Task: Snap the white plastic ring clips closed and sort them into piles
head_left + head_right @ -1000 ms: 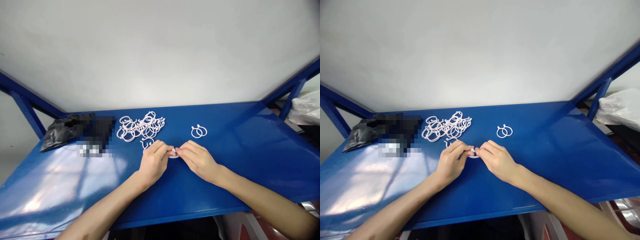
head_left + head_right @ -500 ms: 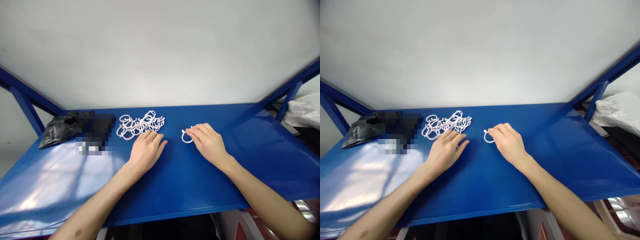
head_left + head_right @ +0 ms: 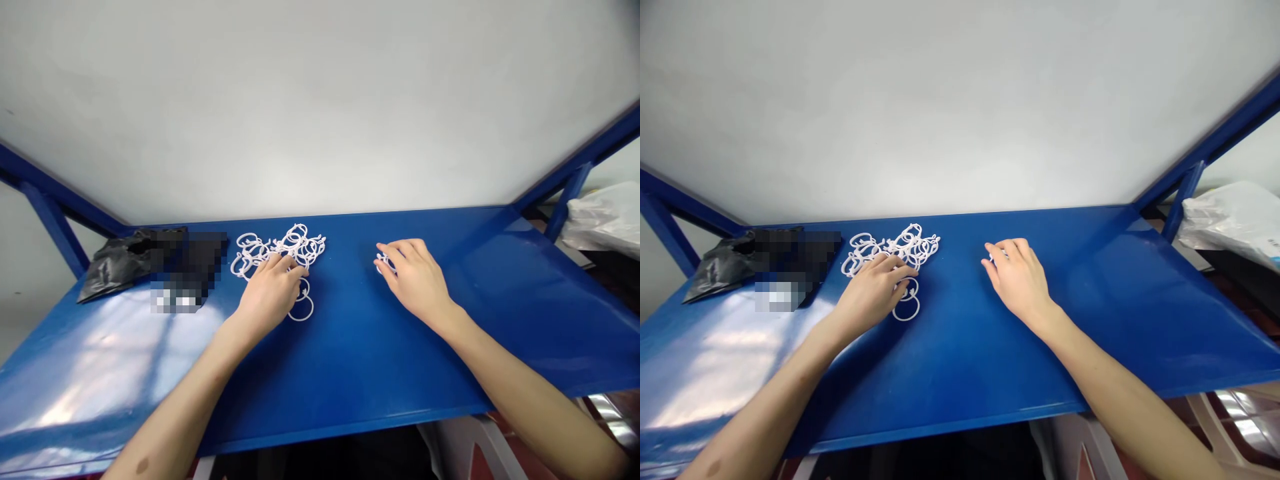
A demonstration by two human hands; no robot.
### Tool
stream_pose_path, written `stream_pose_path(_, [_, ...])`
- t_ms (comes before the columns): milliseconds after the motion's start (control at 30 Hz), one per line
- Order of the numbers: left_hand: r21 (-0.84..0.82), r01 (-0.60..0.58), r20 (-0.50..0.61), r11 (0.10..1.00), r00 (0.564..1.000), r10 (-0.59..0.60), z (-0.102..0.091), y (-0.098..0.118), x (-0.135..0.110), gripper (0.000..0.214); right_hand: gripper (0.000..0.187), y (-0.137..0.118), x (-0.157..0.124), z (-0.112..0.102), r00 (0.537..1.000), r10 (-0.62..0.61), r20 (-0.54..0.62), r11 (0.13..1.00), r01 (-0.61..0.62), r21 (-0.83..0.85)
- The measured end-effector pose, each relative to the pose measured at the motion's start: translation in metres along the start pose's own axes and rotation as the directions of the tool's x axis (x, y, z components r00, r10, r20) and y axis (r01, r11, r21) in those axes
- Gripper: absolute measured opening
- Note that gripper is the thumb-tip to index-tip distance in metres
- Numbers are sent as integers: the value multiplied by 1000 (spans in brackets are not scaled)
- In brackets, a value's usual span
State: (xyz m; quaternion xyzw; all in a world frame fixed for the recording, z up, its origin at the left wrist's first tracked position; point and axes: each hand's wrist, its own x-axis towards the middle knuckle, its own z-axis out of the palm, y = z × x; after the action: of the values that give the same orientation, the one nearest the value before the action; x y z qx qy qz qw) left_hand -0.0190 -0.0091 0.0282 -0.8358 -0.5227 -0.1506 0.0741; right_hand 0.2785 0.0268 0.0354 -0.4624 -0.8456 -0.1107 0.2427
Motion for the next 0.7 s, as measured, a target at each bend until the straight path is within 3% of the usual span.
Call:
stream_pose_path(133, [-27,29,-10,999,1000,-29,5,7,2,15,32,-14,-3,1,982,-156,108,977,137,162])
stream_pose_path(300, [-21,69,-59,997,996,-70,10,18,1,13,36,-46,-9,3,906,-369,209,895,286,341])
stream_pose_path(400, [-18,70,-70,997,995,-71,10,22,2,15,36,-64,-11,5,862,-450,234,867,357,348])
stream_pose_path(500, [-23,93,-170,995,981,-96,8,19,6,22,23,-68,-12,10,855,-472,217,864,399,306])
stream_pose_path(600, [27,241,-313,970,924,-220,3,3,10,30,15,-63,-12,13,864,-456,214,874,390,289])
stream_pose_path(700, [57,482,-369,874,824,-431,-2,-19,10,53,14,-55,-12,13,863,-448,233,875,371,309])
